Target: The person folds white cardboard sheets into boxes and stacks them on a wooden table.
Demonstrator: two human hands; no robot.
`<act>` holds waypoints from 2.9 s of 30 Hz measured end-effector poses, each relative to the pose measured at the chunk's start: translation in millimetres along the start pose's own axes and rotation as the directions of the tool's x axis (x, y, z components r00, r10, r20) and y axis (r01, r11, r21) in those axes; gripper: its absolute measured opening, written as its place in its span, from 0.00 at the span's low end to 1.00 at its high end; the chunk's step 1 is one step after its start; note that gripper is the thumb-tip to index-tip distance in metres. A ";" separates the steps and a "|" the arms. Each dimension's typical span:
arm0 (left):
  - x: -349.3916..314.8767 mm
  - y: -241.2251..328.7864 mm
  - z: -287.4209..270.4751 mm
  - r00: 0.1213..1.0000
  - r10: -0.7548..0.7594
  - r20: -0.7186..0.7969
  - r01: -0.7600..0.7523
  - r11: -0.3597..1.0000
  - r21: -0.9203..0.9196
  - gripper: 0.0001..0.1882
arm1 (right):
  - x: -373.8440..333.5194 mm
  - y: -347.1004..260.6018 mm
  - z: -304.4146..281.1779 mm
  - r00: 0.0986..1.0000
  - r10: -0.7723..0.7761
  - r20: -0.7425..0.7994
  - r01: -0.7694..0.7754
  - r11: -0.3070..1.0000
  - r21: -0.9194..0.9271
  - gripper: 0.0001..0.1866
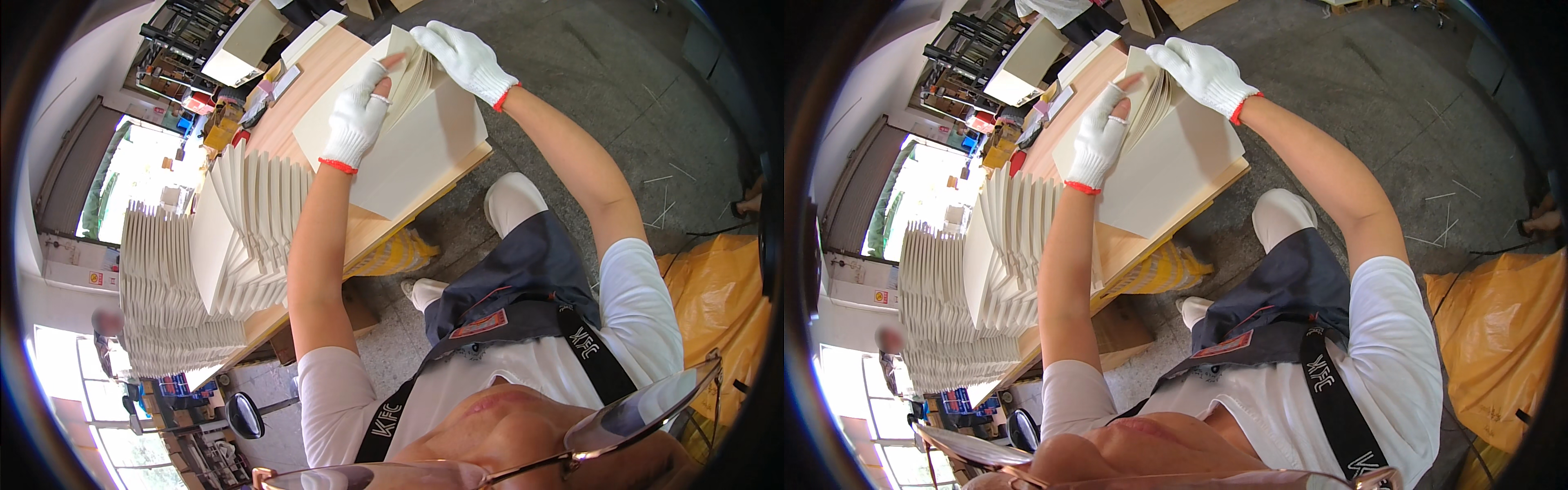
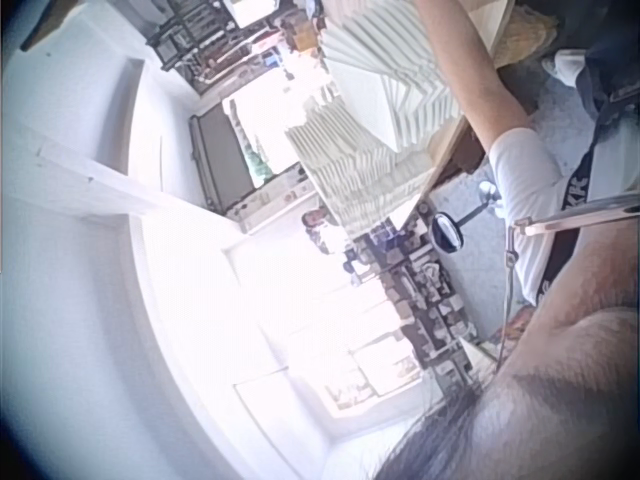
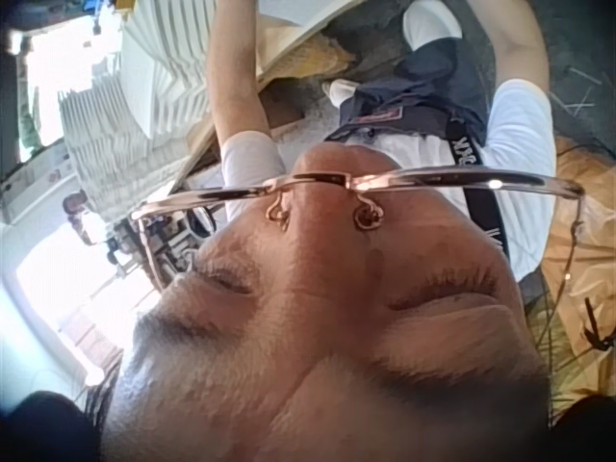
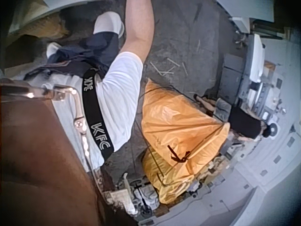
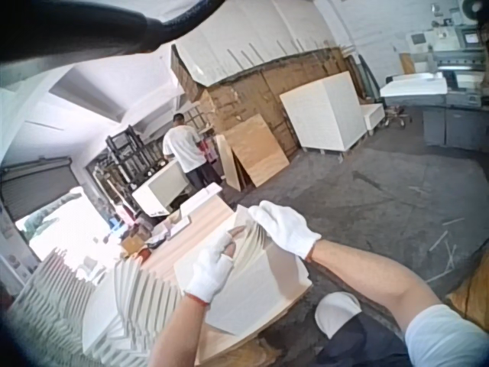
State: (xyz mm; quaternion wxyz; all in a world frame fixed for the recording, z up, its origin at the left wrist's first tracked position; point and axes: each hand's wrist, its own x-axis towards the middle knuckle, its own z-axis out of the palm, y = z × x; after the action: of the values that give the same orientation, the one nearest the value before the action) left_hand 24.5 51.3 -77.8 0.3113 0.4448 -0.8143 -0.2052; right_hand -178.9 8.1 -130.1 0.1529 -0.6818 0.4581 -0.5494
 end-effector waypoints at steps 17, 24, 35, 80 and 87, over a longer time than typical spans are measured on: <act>1.6 -7.5 4.6 0.962 0.244 -0.125 -0.230 0.966 0.114 0.20 | 2.4 3.8 5.9 0.999 -0.028 -0.040 0.028 1.000 0.002 0.28; 2.5 0.7 4.0 1.000 -0.017 -0.003 0.018 0.968 0.251 0.17 | -0.3 3.1 7.0 0.997 -0.024 -0.071 0.026 0.999 0.023 0.27; 1.9 7.3 5.8 0.992 -0.123 0.036 0.121 0.991 0.064 0.22 | -0.1 6.2 2.4 0.998 0.063 -0.008 -0.063 0.998 0.003 0.29; 2.2 -2.5 8.0 0.999 0.048 0.002 -0.046 0.960 0.276 0.27 | -9.9 15.1 0.3 0.989 -0.135 -0.060 0.128 0.986 -0.105 0.22; 20.1 -7.5 13.1 0.991 0.107 -0.083 -0.063 0.908 0.413 0.26 | -9.6 11.8 -3.3 0.995 -0.099 0.027 0.102 0.990 -0.100 0.17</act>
State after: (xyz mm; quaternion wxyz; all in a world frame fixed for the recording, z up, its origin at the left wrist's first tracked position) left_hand 11.7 31.0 -85.4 0.2618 0.4743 -0.8405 0.0072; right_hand -187.0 10.4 -143.2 0.0951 -0.7171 0.4488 -0.5247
